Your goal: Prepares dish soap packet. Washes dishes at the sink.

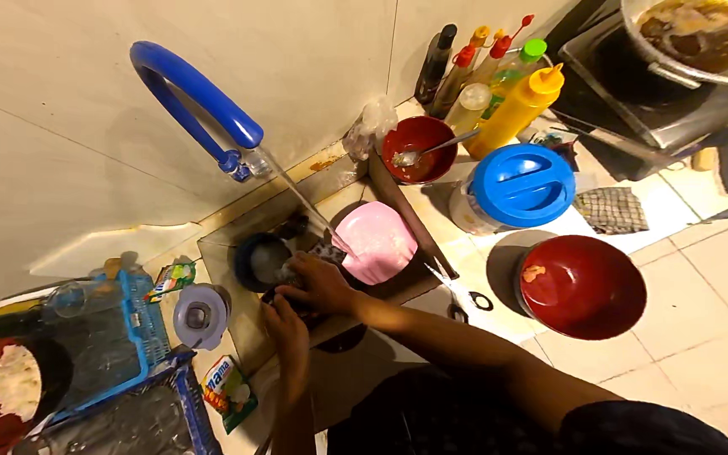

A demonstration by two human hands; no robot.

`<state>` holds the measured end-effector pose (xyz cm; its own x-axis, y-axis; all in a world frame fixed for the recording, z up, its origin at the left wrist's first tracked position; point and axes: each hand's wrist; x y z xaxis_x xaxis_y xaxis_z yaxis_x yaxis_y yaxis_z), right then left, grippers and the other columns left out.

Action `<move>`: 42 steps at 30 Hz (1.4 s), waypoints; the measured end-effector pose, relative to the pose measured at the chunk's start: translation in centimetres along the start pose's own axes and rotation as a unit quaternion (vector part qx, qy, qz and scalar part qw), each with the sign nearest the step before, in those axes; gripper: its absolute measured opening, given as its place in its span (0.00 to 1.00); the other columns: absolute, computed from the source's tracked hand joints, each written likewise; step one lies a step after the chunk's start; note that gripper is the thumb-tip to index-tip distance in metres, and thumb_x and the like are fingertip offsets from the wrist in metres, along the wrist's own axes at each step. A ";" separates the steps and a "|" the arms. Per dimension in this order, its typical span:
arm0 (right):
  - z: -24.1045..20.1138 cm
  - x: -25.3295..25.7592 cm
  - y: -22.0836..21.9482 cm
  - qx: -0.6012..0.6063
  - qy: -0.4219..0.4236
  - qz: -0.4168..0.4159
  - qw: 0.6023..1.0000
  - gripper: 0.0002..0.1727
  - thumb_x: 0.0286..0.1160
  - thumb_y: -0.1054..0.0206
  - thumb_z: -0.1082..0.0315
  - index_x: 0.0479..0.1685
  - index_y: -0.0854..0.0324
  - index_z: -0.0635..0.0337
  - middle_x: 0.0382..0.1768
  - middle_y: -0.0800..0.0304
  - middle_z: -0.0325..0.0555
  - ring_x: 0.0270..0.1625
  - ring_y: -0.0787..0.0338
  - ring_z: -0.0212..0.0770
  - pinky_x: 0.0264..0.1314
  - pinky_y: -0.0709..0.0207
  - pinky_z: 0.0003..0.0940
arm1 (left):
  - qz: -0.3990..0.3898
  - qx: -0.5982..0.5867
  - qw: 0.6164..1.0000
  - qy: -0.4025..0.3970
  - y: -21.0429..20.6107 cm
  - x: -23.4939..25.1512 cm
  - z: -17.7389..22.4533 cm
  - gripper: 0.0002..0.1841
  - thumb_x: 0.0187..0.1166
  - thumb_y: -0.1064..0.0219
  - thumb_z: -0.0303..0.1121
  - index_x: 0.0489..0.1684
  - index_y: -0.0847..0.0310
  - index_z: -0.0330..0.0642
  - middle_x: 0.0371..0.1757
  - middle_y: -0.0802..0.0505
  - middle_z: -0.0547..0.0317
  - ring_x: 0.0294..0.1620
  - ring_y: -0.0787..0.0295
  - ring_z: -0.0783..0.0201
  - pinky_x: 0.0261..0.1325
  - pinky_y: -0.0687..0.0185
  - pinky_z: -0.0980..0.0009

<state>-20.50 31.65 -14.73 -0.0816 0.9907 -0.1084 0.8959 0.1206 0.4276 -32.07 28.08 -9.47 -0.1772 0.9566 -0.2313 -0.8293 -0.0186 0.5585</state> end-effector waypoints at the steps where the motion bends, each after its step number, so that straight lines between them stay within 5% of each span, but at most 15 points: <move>1: 0.6 0.3 0.0 0.002 0.006 0.005 1.000 0.28 0.80 0.33 0.43 0.64 0.14 0.56 0.60 0.10 0.54 0.62 0.10 0.54 0.65 0.18 0.61 | 0.004 -0.005 1.000 0.002 0.6 -0.3 -0.2 0.22 0.96 0.57 0.35 0.74 0.33 0.24 0.57 0.14 0.38 0.52 0.12 0.60 0.57 0.13 0.62; 3: 4.4 2.1 0.6 -0.019 -0.072 -0.018 0.997 0.25 0.80 0.31 0.51 0.70 0.16 0.57 0.64 0.11 0.58 0.68 0.13 0.59 0.72 0.24 0.66 | 0.008 -0.024 1.000 0.018 1.9 -1.4 0.0 0.22 0.96 0.56 0.36 0.76 0.34 0.26 0.56 0.15 0.40 0.49 0.11 0.63 0.53 0.11 0.64; 5: 8.1 4.0 0.6 -0.077 -0.150 0.005 0.986 0.27 0.83 0.35 0.47 0.67 0.15 0.61 0.64 0.11 0.61 0.69 0.14 0.61 0.72 0.25 0.65 | 0.011 -0.023 0.999 0.033 2.8 -2.1 0.5 0.23 0.96 0.57 0.36 0.78 0.35 0.27 0.57 0.14 0.42 0.46 0.10 0.66 0.49 0.10 0.67; 7: 6.0 4.2 0.5 -0.088 -0.173 0.012 0.981 0.32 0.83 0.38 0.42 0.62 0.15 0.65 0.61 0.11 0.64 0.67 0.14 0.64 0.71 0.24 0.65 | 0.015 -0.026 0.999 0.037 2.9 -1.9 0.4 0.22 0.97 0.58 0.36 0.77 0.35 0.27 0.54 0.14 0.44 0.42 0.10 0.68 0.46 0.10 0.69; 10: 0.1 1.0 -1.7 -0.008 0.001 0.015 1.000 0.25 0.80 0.34 0.46 0.53 0.13 0.62 0.50 0.09 0.56 0.55 0.09 0.55 0.60 0.17 0.59 | 0.008 -0.037 0.999 0.023 2.7 -0.9 -0.5 0.22 0.96 0.58 0.35 0.75 0.34 0.24 0.54 0.14 0.42 0.46 0.12 0.66 0.52 0.13 0.67; 13: 0.9 0.7 -2.7 0.040 0.134 0.043 0.989 0.22 0.80 0.32 0.50 0.56 0.12 0.61 0.58 0.10 0.53 0.64 0.12 0.50 0.68 0.19 0.53 | 0.014 -0.059 0.998 0.022 4.1 -0.4 -0.8 0.21 0.96 0.58 0.34 0.74 0.33 0.25 0.51 0.13 0.46 0.42 0.10 0.68 0.46 0.09 0.68; 17: 7.6 2.8 -1.3 -0.019 -0.060 0.053 0.997 0.33 0.81 0.34 0.42 0.74 0.22 0.57 0.73 0.19 0.59 0.74 0.17 0.58 0.76 0.24 0.60 | 0.016 0.014 1.000 -0.022 8.3 -0.6 -1.4 0.22 0.95 0.55 0.36 0.73 0.29 0.27 0.56 0.12 0.45 0.51 0.11 0.69 0.58 0.12 0.67; 20: 8.7 3.0 -0.4 0.106 -0.185 0.005 0.977 0.46 0.71 0.26 0.37 0.85 0.34 0.54 0.78 0.24 0.61 0.76 0.20 0.60 0.77 0.26 0.64 | -0.020 -0.027 0.999 0.006 12.4 1.3 -1.4 0.23 0.94 0.53 0.38 0.79 0.33 0.31 0.61 0.12 0.49 0.55 0.11 0.70 0.58 0.11 0.66; 24: 7.8 1.1 -0.6 0.422 -0.196 -0.125 0.876 0.26 0.87 0.36 0.55 0.78 0.27 0.57 0.58 0.11 0.50 0.56 0.09 0.39 0.62 0.15 0.39 | -0.024 -0.167 0.985 0.032 13.9 5.1 -0.5 0.21 0.95 0.57 0.42 0.71 0.28 0.38 0.50 0.09 0.60 0.47 0.09 0.70 0.49 0.10 0.69; 27: 6.7 -0.3 -1.7 0.516 -0.154 -0.084 0.839 0.25 0.93 0.47 0.57 0.83 0.35 0.58 0.62 0.11 0.49 0.59 0.09 0.38 0.64 0.14 0.38 | -0.014 -0.255 0.967 -0.023 9.9 5.3 -0.3 0.33 0.92 0.63 0.57 0.83 0.42 0.39 0.65 0.13 0.57 0.61 0.13 0.67 0.63 0.14 0.63; 30: 5.7 -1.1 -2.9 0.448 -0.144 -0.039 0.881 0.29 0.89 0.40 0.59 0.84 0.36 0.63 0.69 0.16 0.52 0.66 0.12 0.38 0.70 0.16 0.37 | 0.029 -0.090 0.995 -0.026 1.9 3.7 -1.9 0.31 0.92 0.47 0.35 0.88 0.51 0.23 0.81 0.26 0.30 0.82 0.27 0.50 0.84 0.32 0.58; 32: 5.6 -1.3 -2.8 0.339 -0.161 0.007 0.927 0.30 0.84 0.33 0.56 0.78 0.30 0.66 0.65 0.14 0.55 0.65 0.12 0.40 0.71 0.18 0.38 | 0.031 -0.014 0.999 0.003 -1.0 3.3 -2.9 0.32 0.92 0.48 0.30 0.89 0.56 0.19 0.85 0.34 0.23 0.88 0.37 0.42 0.90 0.44 0.55; 36: 5.0 -2.1 -1.1 0.119 -0.164 0.157 0.967 0.34 0.78 0.29 0.50 0.73 0.25 0.69 0.65 0.15 0.64 0.68 0.13 0.54 0.74 0.22 0.50 | -0.057 0.072 0.995 0.043 0.2 4.5 -2.3 0.29 0.94 0.51 0.32 0.88 0.50 0.21 0.85 0.33 0.24 0.88 0.37 0.40 0.90 0.45 0.53; 38: 2.9 -2.3 -0.4 0.021 -0.088 0.115 0.989 0.34 0.79 0.31 0.46 0.71 0.22 0.68 0.66 0.15 0.62 0.69 0.14 0.54 0.76 0.22 0.51 | -0.137 0.122 0.982 0.042 1.0 4.7 -2.0 0.28 0.94 0.50 0.32 0.87 0.45 0.22 0.83 0.30 0.25 0.87 0.34 0.40 0.89 0.43 0.51; 42: 0.8 1.6 0.1 -0.111 -0.018 -0.005 0.994 0.29 0.82 0.39 0.39 0.55 0.12 0.58 0.51 0.07 0.55 0.57 0.08 0.57 0.59 0.18 0.62 | -0.240 0.165 0.957 0.004 0.7 3.0 -1.7 0.21 0.92 0.47 0.31 0.77 0.29 0.27 0.70 0.15 0.35 0.74 0.19 0.47 0.80 0.29 0.52</move>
<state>-20.21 33.22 -15.55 -0.0711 0.9870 -0.1438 0.7757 0.1453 0.6141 -34.06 30.43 -11.15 0.1775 0.8299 -0.5289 -0.6041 0.5161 0.6072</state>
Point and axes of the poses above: each hand's wrist, its own x-axis towards the middle knuckle, its own y-axis out of the back of the hand, z = x × y
